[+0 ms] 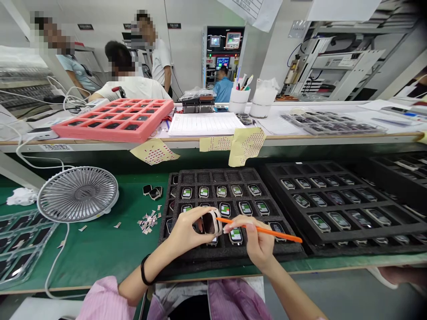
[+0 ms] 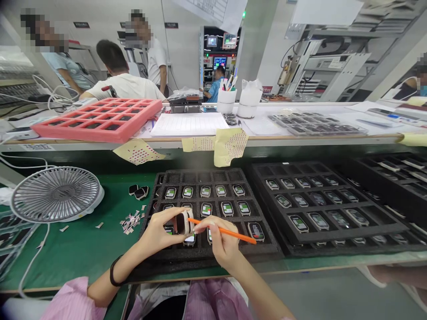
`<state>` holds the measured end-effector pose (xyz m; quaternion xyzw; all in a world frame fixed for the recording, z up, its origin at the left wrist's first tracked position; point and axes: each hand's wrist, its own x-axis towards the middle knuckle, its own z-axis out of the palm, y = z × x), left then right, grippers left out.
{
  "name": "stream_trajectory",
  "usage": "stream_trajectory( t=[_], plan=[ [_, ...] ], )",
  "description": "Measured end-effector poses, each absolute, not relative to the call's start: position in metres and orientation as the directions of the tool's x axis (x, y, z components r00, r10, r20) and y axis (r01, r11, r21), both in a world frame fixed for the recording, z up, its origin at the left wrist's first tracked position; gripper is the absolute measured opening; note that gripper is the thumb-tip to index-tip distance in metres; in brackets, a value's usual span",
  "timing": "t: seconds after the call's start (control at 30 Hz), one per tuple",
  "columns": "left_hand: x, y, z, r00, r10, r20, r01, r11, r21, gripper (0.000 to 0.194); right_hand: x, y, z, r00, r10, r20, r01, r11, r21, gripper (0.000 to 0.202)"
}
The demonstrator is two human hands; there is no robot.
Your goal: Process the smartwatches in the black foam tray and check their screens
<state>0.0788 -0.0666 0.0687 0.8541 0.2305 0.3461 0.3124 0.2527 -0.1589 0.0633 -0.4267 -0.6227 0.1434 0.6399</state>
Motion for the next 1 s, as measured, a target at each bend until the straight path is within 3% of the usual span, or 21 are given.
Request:
stream_trajectory(
  t=[0.07, 0.17, 0.23, 0.33, 0.5, 0.77, 1.0],
  plan=[
    [0.079, -0.065, 0.071, 0.658, 0.607, 0.446, 0.221, -0.721, 0.656, 0.044, 0.253, -0.157, 0.058, 0.319, 0.707, 0.631, 0.300, 0.556, -0.775, 0.032],
    [0.080, -0.063, 0.072, 0.631, 0.599, 0.492, 0.291, -0.771, 0.566, 0.039, 0.249, -0.150, 0.051, 0.437, 0.789, 0.432, 0.161, 0.404, -0.900, 0.023],
    [0.083, -0.063, 0.072, 0.618, 0.589, 0.521, 0.322, -0.794, 0.516, 0.039, 0.243, -0.143, 0.048, 0.375, 0.882, 0.285, 0.055, 0.285, -0.957, 0.023],
    [0.086, -0.065, 0.071, 0.617, 0.581, 0.531, 0.336, -0.804, 0.491, 0.039, 0.236, -0.135, 0.047, 0.259, 0.951, 0.171, -0.108, 0.205, -0.973, 0.042],
    [0.087, -0.068, 0.073, 0.601, 0.604, 0.523, 0.296, -0.776, 0.557, 0.050, 0.233, -0.131, 0.053, 0.268, 0.954, 0.130, -0.274, 0.205, -0.940, 0.045],
    [0.088, -0.068, 0.075, 0.589, 0.602, 0.539, 0.258, -0.773, 0.580, 0.040, 0.235, -0.134, 0.053, 0.326, 0.941, 0.092, -0.314, 0.200, -0.928, 0.039],
    [0.081, -0.058, 0.077, 0.521, 0.715, 0.467, 0.231, -0.644, 0.729, 0.041, 0.244, -0.132, 0.054, 0.353, 0.929, 0.109, -0.307, 0.225, -0.925, 0.039]
  ],
)
